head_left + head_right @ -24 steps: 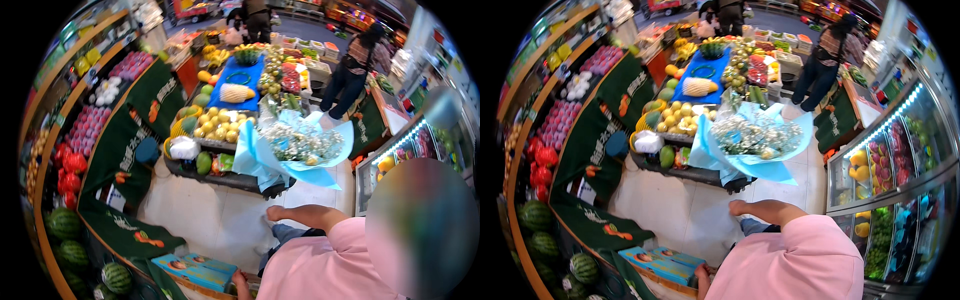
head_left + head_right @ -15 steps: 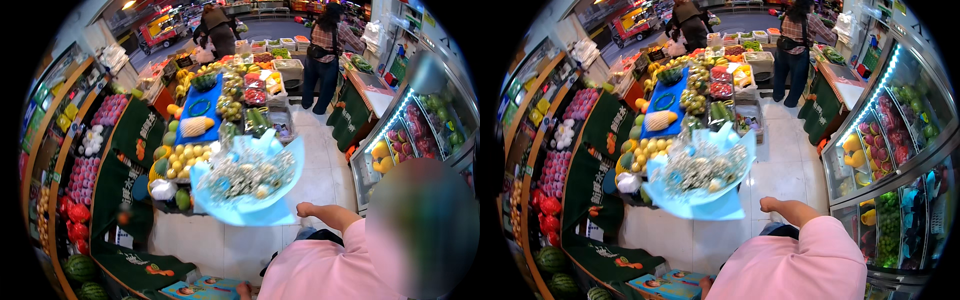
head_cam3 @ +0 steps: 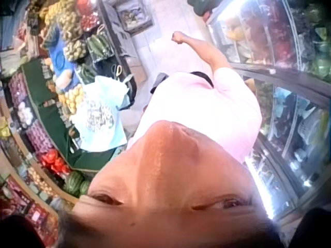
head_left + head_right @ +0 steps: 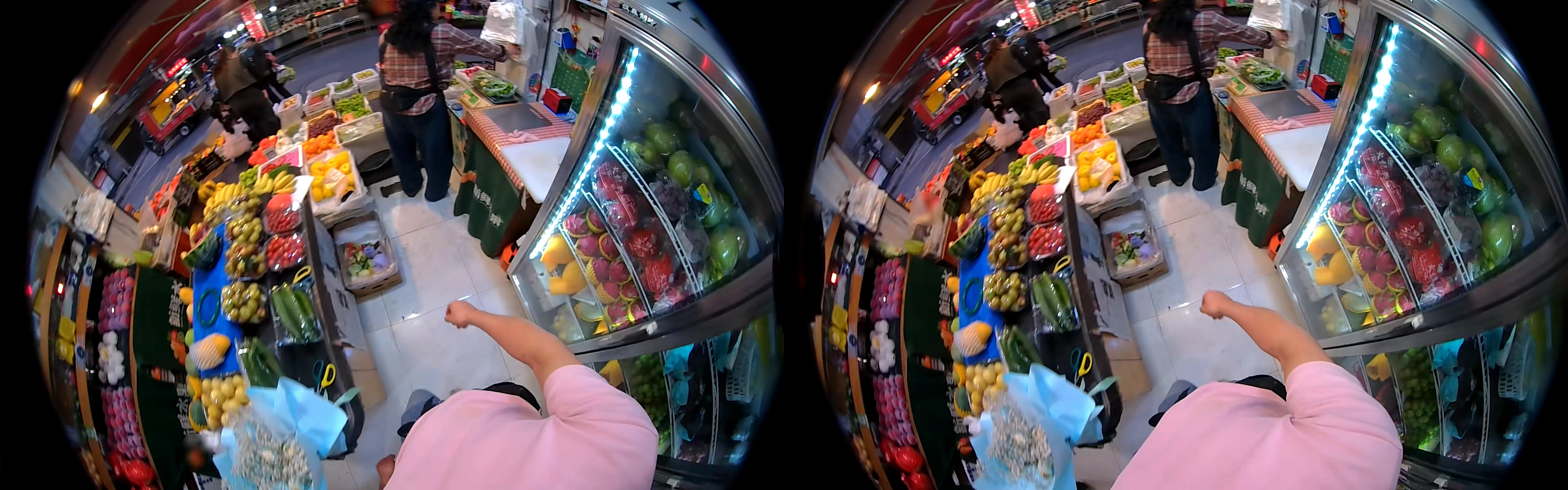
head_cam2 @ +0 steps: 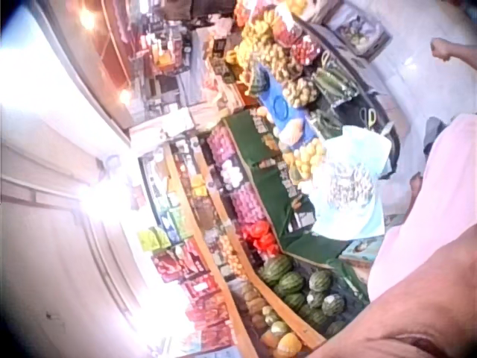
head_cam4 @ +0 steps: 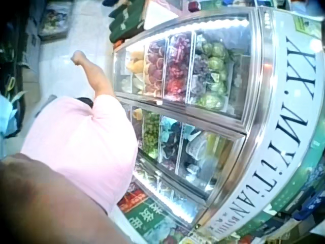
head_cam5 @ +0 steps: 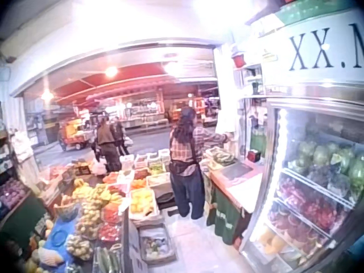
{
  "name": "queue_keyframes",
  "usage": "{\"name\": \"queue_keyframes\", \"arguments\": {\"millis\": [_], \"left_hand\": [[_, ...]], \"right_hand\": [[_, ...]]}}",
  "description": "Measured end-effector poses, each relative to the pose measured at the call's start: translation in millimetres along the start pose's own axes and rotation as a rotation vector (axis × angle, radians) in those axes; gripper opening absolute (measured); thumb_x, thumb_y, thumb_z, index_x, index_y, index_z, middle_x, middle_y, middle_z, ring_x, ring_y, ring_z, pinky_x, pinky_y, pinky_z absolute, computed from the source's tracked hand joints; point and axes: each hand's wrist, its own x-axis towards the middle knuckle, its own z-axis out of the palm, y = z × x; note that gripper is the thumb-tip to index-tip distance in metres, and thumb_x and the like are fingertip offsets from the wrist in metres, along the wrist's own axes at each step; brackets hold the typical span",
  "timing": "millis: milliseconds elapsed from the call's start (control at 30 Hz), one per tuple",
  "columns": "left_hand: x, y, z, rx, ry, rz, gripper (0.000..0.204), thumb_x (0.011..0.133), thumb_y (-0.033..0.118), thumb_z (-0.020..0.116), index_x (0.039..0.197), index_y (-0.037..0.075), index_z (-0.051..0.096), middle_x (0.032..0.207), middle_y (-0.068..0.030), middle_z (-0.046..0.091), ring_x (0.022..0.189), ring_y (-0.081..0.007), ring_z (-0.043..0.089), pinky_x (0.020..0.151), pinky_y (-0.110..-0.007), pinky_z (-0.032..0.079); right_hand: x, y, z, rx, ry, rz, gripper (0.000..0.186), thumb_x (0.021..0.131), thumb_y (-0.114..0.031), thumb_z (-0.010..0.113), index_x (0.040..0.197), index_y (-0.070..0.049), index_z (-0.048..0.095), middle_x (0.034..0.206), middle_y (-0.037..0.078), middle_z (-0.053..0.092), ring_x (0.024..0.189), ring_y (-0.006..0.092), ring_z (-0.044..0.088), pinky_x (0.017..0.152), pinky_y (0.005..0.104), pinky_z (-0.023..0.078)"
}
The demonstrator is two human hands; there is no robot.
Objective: The person takes a bunch of grapes and places them on a scale before putting them into a plastic bag at a fruit stand.
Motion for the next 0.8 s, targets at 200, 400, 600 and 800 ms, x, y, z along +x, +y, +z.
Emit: {"name": "queue_keyframes", "arguments": {"millis": [200,400,600,800], "left_hand": [[36,139,79,0.198,-0.129,0.090,0.022,0.084,0.021,0.060,0.093,0.001,0.063,0.069,-0.0157,0.063,0.060,-0.0229,0.061,0.057,-0.041,0.050],[127,302,152,0.474,-0.255,0.192,0.020,0.085,0.022,0.061,0.091,0.003,0.063,0.070,-0.0135,0.063,0.059,-0.0216,0.061,0.053,-0.037,0.049],[201,565,226,0.067,-0.313,0.070,0.018,0.086,0.023,0.062,0.090,0.005,0.062,0.070,-0.0112,0.063,0.057,-0.0203,0.060,0.048,-0.033,0.047],[239,821,299,-0.073,-0.235,0.263,0.023,0.092,0.028,0.061,0.087,0.006,0.057,0.069,-0.0057,0.060,0.052,-0.0135,0.055,0.043,-0.025,0.041]], "right_hand": [[95,-17,-139,0.320,0.178,-0.034,0.023,0.081,-0.020,0.059,0.091,-0.001,0.067,0.071,0.011,0.068,0.056,0.0185,0.066,0.050,0.0333,0.054],[195,15,-298,0.100,0.414,-0.063,0.025,0.079,-0.025,0.061,0.092,-0.005,0.069,0.071,0.011,0.068,0.058,0.0186,0.067,0.055,0.0350,0.054],[235,78,-455,0.426,0.487,0.269,0.016,0.082,-0.019,0.063,0.087,-0.004,0.068,0.069,0.007,0.065,0.055,0.0151,0.064,0.048,0.0297,0.052],[317,161,-615,0.510,0.697,0.366,0.019,0.081,-0.021,0.060,0.078,-0.004,0.068,0.070,0.013,0.068,0.059,0.0221,0.067,0.054,0.0375,0.053]]}}
